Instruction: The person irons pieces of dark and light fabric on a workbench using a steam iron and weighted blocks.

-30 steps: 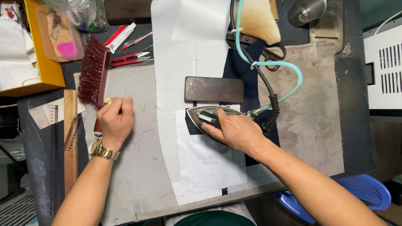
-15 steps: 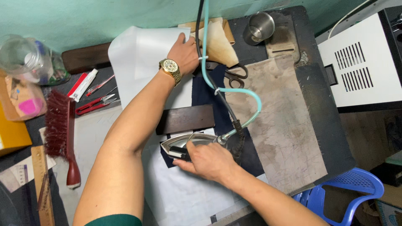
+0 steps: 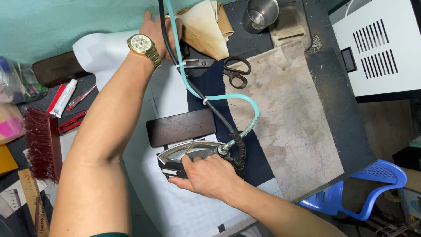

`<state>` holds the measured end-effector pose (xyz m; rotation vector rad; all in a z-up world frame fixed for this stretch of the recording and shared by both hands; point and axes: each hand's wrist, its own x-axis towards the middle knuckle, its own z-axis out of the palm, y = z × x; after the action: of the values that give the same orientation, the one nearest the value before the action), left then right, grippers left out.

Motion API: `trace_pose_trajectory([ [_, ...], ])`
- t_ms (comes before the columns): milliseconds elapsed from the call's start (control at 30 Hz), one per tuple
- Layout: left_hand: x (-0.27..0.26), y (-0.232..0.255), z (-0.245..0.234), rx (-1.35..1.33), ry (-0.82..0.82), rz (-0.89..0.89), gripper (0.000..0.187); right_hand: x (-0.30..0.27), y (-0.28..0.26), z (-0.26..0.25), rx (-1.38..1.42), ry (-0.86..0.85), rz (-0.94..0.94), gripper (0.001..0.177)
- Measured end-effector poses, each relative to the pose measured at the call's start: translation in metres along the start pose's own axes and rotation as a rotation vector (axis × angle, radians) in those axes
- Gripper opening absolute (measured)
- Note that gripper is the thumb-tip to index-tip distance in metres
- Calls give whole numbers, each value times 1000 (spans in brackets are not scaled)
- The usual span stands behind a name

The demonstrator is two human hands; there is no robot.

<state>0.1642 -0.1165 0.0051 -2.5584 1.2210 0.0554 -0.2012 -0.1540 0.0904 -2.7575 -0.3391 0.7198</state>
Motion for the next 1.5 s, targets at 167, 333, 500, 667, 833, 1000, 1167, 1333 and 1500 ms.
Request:
trace_pose_trajectory([
  [167,-19,5,-15,-19,331,139,23,0,1,2,-19,41,1,66],
  [333,-7,-2,14,60,112,107,77,-1,2,3,-25,34,6,66],
  [500,-12,-2,-7,-32,-21,60,98,-1,1,3,-31,69,10,66],
  [667,-26,-18,-23,-471,206,84,82,-1,0,0,-19,33,31,66],
  [833,-53,-29,-27,-920,711,32,59,-1,-1,-5,-19,-18,50,67],
  [1000,-72,-10,-40,-1129,901,-163,53,0,-6,-23,13,-151,114,68],
  [1167,-82,7,-49,-1432,897,-284,53,-7,-13,-59,79,-161,0,65],
  [1333,-81,22,-69,-1763,649,-431,61,-9,-14,-63,46,-155,19,63],
  [1500,-75,25,-90,-2067,386,-567,70,-6,-13,-59,34,-148,33,62],
])
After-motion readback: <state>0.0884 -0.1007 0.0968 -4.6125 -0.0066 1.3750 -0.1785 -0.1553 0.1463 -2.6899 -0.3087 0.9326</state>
